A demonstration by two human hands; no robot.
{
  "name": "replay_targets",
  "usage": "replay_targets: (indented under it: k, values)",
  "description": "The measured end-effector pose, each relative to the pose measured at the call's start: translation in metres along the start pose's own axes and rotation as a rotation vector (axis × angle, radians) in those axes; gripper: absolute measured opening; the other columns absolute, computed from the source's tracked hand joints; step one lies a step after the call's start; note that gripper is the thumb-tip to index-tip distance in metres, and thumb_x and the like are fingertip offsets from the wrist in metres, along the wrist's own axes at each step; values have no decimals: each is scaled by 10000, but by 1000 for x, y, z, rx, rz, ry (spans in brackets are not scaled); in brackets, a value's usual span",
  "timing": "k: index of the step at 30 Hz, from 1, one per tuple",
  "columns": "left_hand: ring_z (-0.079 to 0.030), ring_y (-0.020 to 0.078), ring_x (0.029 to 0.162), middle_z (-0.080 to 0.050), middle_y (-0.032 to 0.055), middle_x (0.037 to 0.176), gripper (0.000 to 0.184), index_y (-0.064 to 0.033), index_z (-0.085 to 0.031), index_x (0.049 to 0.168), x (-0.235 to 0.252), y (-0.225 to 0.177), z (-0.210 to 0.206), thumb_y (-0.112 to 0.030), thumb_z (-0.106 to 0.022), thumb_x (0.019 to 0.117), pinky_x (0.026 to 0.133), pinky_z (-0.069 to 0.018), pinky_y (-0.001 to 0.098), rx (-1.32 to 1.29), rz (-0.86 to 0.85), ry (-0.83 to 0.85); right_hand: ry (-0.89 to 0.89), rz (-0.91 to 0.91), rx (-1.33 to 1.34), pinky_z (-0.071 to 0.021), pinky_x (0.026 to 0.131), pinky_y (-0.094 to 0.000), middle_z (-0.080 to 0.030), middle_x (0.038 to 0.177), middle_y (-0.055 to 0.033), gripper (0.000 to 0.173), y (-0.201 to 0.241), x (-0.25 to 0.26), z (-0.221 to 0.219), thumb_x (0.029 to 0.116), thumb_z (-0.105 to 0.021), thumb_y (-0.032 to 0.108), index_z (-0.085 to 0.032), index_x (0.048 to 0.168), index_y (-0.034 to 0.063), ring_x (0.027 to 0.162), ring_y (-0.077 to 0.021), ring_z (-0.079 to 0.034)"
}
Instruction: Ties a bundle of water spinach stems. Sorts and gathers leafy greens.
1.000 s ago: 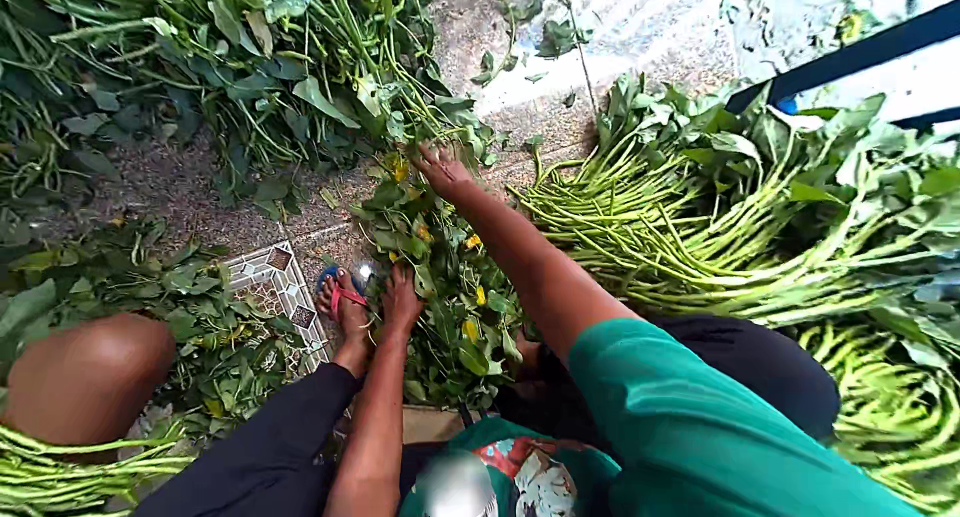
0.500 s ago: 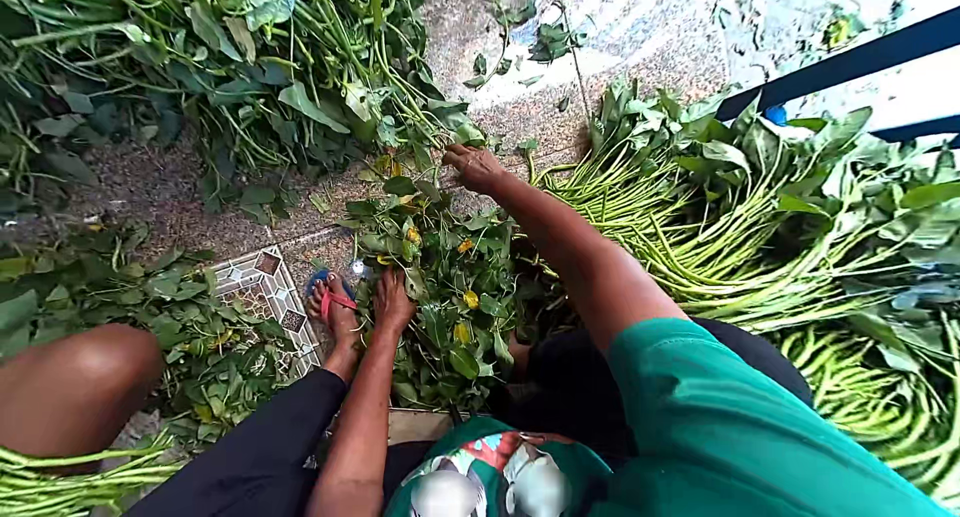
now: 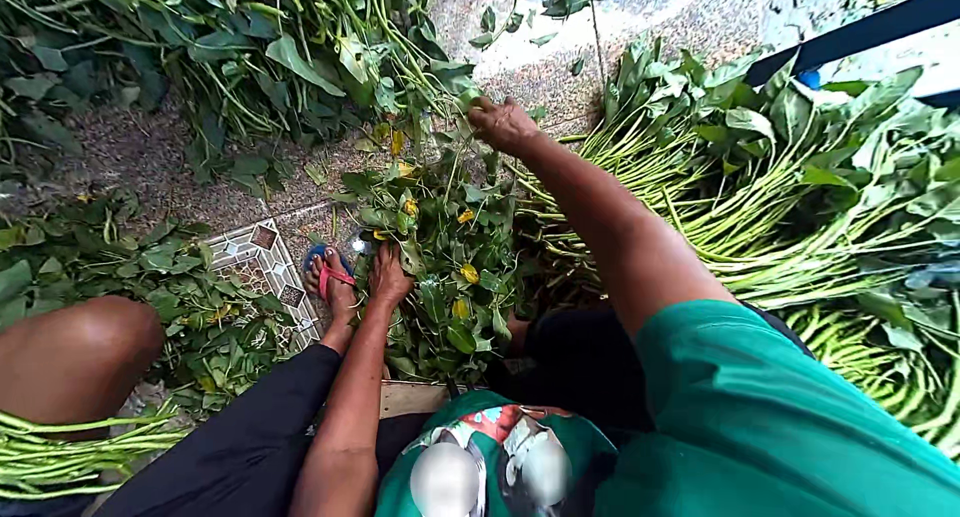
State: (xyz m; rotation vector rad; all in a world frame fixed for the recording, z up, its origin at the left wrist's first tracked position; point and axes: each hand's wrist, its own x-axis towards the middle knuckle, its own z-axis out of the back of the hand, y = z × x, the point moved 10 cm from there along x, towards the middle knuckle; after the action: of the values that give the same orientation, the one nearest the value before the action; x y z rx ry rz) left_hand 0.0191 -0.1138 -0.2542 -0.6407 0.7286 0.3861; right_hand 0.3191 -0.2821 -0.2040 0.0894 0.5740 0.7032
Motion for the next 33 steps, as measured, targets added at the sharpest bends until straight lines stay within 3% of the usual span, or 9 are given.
replay_targets:
  k: [4,10,14,18,20,24,26,31,33]
  values:
    - [-324,465,1481,-233,273,1650,1136,-22,-258,1609,7,8,35,-374,-918,754,1170,-327,643,-151,14,-41,-129,-96,210,-472,990,-691,-678,1188,-273,293,-19,-20,74,990,-661,147,-621,1228,-19,1146,-486,-647]
    - [-106,565,1516,-61,320,1674,1156,-208,-214,1654,-27,-21,96,-540,-873,763,1130,-139,795,3,208,-72,-193,-261,496,-550,902,-619,-702,1129,-240,347,12,-67,120,990,-654,137,-643,1317,20,981,-406,-703]
    - [-258,535,1484,-312,297,1612,698,-84,-544,1474,-63,-76,137,-388,-797,898,1120,-250,769,-182,-53,-323,-249,-318,696,-592,847,-566,-713,1103,-225,324,66,-100,100,1056,-565,230,-682,1219,-25,871,-344,-730]
    - [-515,311,1376,-567,174,1461,334,-71,-699,1298,-84,-108,169,-252,-647,1021,1142,-408,514,-636,-274,-508,-482,-250,725,-581,868,-530,-735,1047,-182,304,140,-136,80,1043,-580,241,-712,1159,-7,894,-308,-724]
    - [-658,187,1138,-700,133,1240,290,-11,-700,1241,-86,-108,172,-191,-645,1019,1001,-523,384,-944,-304,-531,-576,-185,695,-564,889,-534,-730,1038,-193,291,175,-154,72,1020,-618,232,-727,1104,-24,938,-329,-711]
    - [-647,102,789,-691,73,921,165,38,-678,1072,-95,-106,170,-100,-683,982,756,-568,292,-1232,-312,-514,-686,-32,631,-576,806,-565,-716,960,-209,246,215,-175,60,975,-685,200,-734,972,-40,876,-361,-713]
    - [-644,79,769,-680,43,897,105,33,-666,1037,-102,-107,167,-58,-657,987,738,-572,270,-1258,-345,-496,-639,-32,657,-546,868,-592,-719,987,-212,272,213,-177,58,975,-689,233,-734,979,-36,940,-380,-703]
    - [-667,101,788,-713,86,916,126,40,-707,1026,-117,-109,166,-71,-697,967,761,-586,298,-1084,-355,-539,-517,-95,1131,-481,1076,-483,-655,1300,-234,543,196,-172,53,1019,-602,375,-592,1373,-37,1214,-302,-633]
    - [-691,138,810,-728,118,937,153,35,-725,1038,-119,-114,161,-100,-693,973,794,-598,353,-972,-349,-521,-607,-58,1240,-521,1038,-424,-701,1211,-194,428,200,-171,61,1005,-640,291,-657,1277,-39,1139,-232,-670]
